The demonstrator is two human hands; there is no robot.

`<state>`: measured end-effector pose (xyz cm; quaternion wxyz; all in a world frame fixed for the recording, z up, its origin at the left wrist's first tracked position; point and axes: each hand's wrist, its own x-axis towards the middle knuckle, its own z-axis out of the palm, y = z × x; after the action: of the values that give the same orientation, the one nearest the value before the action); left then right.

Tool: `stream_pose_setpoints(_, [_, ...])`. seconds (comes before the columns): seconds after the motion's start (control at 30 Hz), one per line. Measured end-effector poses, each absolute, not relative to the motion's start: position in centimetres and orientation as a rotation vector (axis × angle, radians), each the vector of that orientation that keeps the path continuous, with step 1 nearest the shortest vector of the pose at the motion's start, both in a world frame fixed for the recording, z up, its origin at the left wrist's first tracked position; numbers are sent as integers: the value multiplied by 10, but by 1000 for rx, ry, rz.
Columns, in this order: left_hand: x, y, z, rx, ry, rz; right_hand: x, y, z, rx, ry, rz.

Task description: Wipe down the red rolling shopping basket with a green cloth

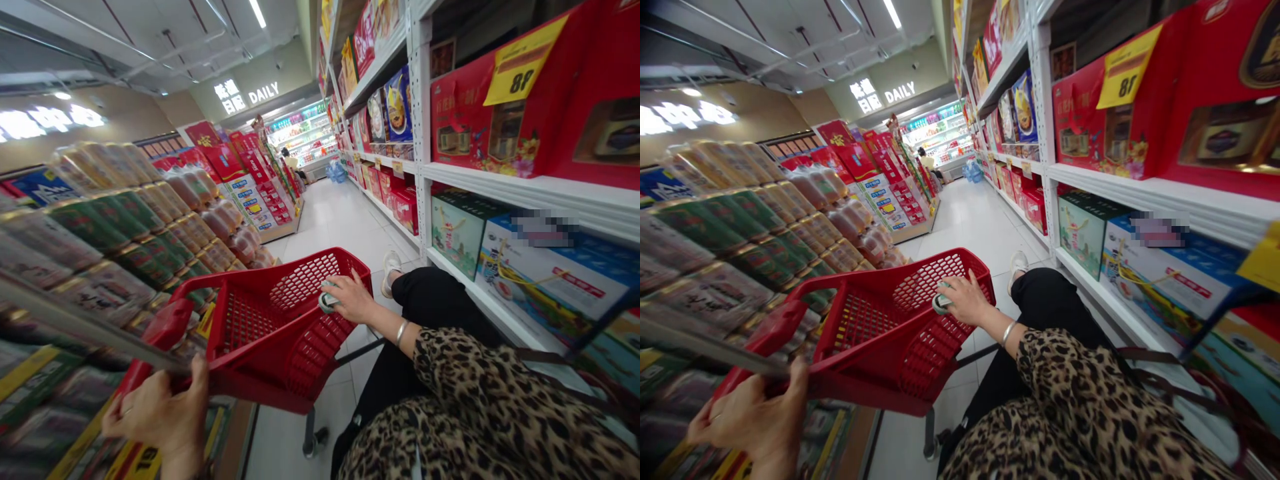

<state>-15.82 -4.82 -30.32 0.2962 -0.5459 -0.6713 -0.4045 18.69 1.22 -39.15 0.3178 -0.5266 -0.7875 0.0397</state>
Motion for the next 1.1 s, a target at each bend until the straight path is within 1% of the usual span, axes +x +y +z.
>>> stream_pose_setpoints(0.17, [-164,-53,-305,-1431,-1803,-1066,174,9,-389,-1381,-2059,95])
stream_pose_setpoints(0.33, [-166,-58,-303,-1429,-1761,-1037,158,14,-390,-1389,-2053,13])
stream_pose_setpoints(0.53, [-169,-61,-302,-1414,-1759,-1050,151,16,-399,-1058,-2279,-106])
stream_pose_setpoints(0.6, [-170,-64,-301,-1414,-1785,-1056,152,16,-401,-1007,-2304,-108])
stream_pose_setpoints(0.77, [-174,-67,-299,-1418,-1810,-1045,172,17,-405,-1182,-2194,-66])
stream_pose_setpoints(0.97, [-173,-64,-303,-1433,-1789,-1063,216,24,-416,-1567,-1914,7])
stream_pose_setpoints(1.1, [-165,-65,-303,-1415,-1787,-1083,226,33,-421,-1582,-1876,19])
